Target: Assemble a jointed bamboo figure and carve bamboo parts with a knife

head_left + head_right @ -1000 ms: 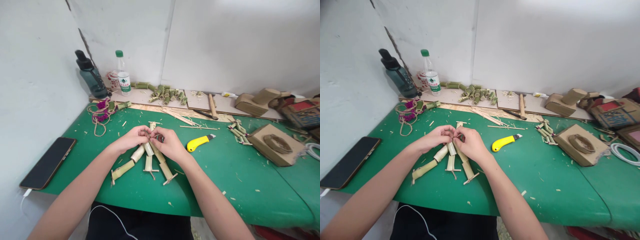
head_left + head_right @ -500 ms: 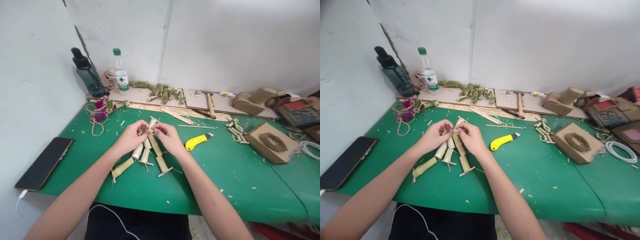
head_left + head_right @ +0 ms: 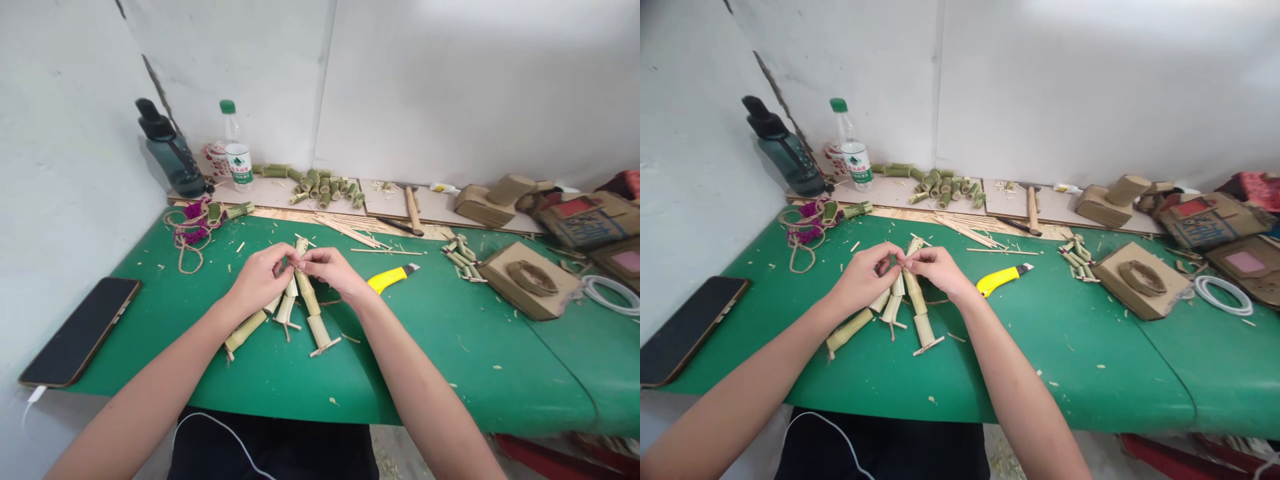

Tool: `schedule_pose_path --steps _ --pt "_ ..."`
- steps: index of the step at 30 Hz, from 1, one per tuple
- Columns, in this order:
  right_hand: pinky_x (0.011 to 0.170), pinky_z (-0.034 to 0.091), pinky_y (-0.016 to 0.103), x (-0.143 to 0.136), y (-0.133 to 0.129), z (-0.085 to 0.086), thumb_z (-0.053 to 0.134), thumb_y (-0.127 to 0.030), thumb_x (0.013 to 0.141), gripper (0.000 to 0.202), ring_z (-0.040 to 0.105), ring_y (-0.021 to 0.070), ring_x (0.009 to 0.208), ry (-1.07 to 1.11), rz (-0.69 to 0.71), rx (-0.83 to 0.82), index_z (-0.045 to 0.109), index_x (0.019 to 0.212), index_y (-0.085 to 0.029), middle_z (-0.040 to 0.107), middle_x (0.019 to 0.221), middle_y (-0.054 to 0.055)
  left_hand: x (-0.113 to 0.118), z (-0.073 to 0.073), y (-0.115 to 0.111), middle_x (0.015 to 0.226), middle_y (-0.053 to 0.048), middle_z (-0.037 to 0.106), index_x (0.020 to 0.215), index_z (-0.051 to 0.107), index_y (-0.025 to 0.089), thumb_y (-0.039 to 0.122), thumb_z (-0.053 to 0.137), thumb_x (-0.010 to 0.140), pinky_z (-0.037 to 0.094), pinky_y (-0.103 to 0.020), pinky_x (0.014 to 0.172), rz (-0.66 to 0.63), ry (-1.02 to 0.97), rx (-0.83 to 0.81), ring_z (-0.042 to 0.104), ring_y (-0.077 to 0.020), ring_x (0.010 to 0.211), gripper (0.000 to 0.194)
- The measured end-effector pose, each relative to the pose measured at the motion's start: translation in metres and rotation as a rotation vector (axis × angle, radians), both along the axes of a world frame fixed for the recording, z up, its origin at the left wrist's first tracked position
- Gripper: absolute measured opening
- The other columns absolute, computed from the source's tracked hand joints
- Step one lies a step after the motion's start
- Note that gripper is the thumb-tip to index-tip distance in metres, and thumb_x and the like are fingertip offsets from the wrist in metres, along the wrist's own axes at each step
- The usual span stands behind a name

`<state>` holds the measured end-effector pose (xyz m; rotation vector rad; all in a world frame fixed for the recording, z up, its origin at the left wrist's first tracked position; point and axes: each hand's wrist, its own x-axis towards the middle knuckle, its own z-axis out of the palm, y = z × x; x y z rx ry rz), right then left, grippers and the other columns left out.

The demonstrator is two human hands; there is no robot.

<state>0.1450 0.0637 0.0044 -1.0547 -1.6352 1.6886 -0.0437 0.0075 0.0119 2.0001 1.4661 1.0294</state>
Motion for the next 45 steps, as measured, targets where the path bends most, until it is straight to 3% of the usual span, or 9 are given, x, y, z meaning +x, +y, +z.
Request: schedule_pose_path --steps 10,23,28,33,38,45 --pt "0.049 0.014 0.025 -0.004 -0.006 0.004 0.085 -0.052 0.064 0.040 0.029 0.0078 0.053 0.077 -0.042 -0.185 0.071 0.074 -0.015 0.043 0.056 -0.005 0.000 0.003 -0.003 0.076 0.003 0.056 0.098 0.066 0.022 0.010 0.057 0.087 0.035 -0.024 0.063 -0.025 0.022 0.082 0.045 -0.0107 0.061 0.018" --pt "0.050 0.016 0.024 -0.006 -0.006 0.001 0.089 -0.049 0.061 0.040 0.033 0.0075 0.054 0.138 -0.002 -0.262 0.071 0.074 -0.016 0.052 0.062 -0.003 0.002 0.005 -0.002 0.074 0.004 0.053 0.100 0.063 0.022 0.014 0.059 0.087 0.037 -0.024 0.062 0.007 0.013 0.041 0.045 -0.0104 0.060 0.016" --pt "0.051 0.017 0.025 -0.008 -0.007 0.001 0.088 -0.043 0.059 0.035 0.035 0.0079 0.054 0.182 -0.015 -0.321 0.069 0.074 -0.016 0.052 0.062 -0.004 0.001 0.006 -0.003 0.081 0.003 0.058 0.105 0.063 0.022 0.016 0.061 0.086 0.039 -0.024 0.063 0.015 -0.006 0.020 0.046 -0.0097 0.061 0.020" --pt "0.051 0.020 0.024 -0.008 -0.007 0.001 0.085 -0.039 0.060 0.032 0.035 0.0077 0.055 0.176 -0.005 -0.303 0.068 0.073 -0.016 0.053 0.063 -0.003 0.001 0.006 -0.003 0.083 0.004 0.060 0.109 0.062 0.022 0.017 0.061 0.085 0.040 -0.023 0.061 -0.003 -0.049 -0.037 0.046 -0.0089 0.060 0.024" --pt "0.050 0.022 0.024 -0.011 -0.011 0.000 0.082 -0.044 0.069 0.033 0.033 0.0077 0.053 0.173 0.004 -0.252 0.063 0.074 -0.018 0.045 0.059 -0.007 0.000 0.005 -0.001 0.079 0.005 0.060 0.111 0.061 0.023 0.017 0.063 0.083 0.038 -0.022 0.056 -0.010 -0.106 -0.089 0.045 -0.0081 0.056 0.028" --pt "0.048 0.021 0.024 -0.017 -0.016 -0.001 0.072 -0.044 0.079 0.027 0.029 0.0079 0.050 0.171 -0.083 -0.166 0.057 0.080 -0.021 0.038 0.059 -0.009 -0.003 -0.004 0.004 0.086 0.003 0.060 0.107 0.059 0.022 0.016 0.062 0.082 0.038 -0.022 0.059 -0.087 -0.330 -0.233 0.047 -0.0081 0.063 0.025"
